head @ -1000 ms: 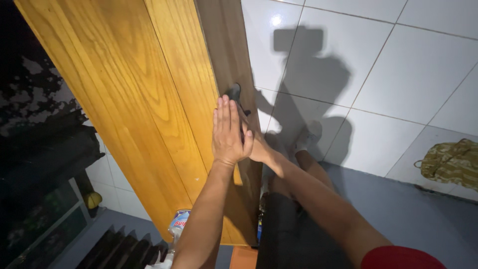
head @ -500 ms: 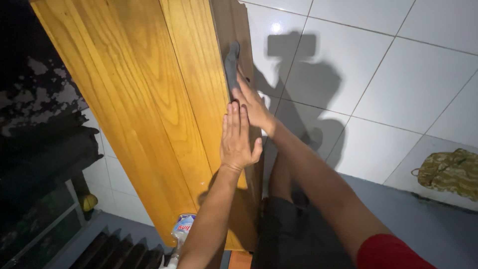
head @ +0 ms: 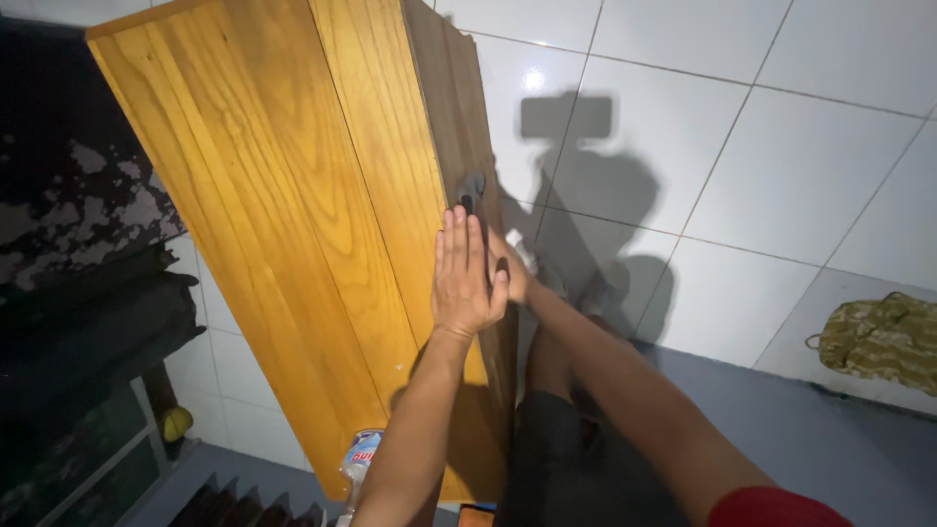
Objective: The person sands the surface of a large wooden board using a sanding block. They move the block back and forth along the grain of the wood, covering different sections of the board's surface.
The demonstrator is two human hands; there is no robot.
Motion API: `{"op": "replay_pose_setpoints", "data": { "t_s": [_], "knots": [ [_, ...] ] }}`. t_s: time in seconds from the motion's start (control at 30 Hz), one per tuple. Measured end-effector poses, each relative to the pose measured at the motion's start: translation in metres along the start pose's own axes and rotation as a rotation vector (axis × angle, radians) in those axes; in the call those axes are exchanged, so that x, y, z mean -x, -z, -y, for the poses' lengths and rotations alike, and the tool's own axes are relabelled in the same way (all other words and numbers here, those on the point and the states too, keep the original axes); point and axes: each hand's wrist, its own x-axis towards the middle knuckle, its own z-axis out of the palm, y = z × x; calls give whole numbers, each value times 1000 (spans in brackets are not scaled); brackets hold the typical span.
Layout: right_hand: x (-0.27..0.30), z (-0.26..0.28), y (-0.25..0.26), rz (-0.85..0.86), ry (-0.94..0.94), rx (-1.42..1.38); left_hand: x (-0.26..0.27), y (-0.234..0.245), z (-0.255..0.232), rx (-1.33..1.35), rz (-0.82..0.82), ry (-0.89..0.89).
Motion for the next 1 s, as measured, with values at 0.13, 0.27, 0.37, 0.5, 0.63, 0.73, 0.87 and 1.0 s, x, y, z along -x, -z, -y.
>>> {"op": "replay_pose_setpoints", "data": {
  "t_s": [0.13,0.27,0.37,0.5,0.63,0.73,0.87,1.0],
  "knots": [
    [14,32,-12,-31,-75,-427,-2,1,0,51,-59,18],
    [3,73,1,-18,-34,-150,-4,8,-4,108,-82,30],
    [-25,91,10,9,-59,-69,-21,21,0,-57,-26,62],
    [-73,75,21,-41,-98,-1,-71,43,22,-180,28,65],
    [-106,42,27,-84,-110,-85,-104,57,29,-145,31,108],
    [-116,13,26,-118,-170,-148,-109,56,27,-178,46,163],
    [-112,-22,19,-147,-392,-193,-111,53,31,-221,45,162],
    [-72,-35,7,-110,-405,-204,-109,51,31,-232,47,183]
  ]
}}
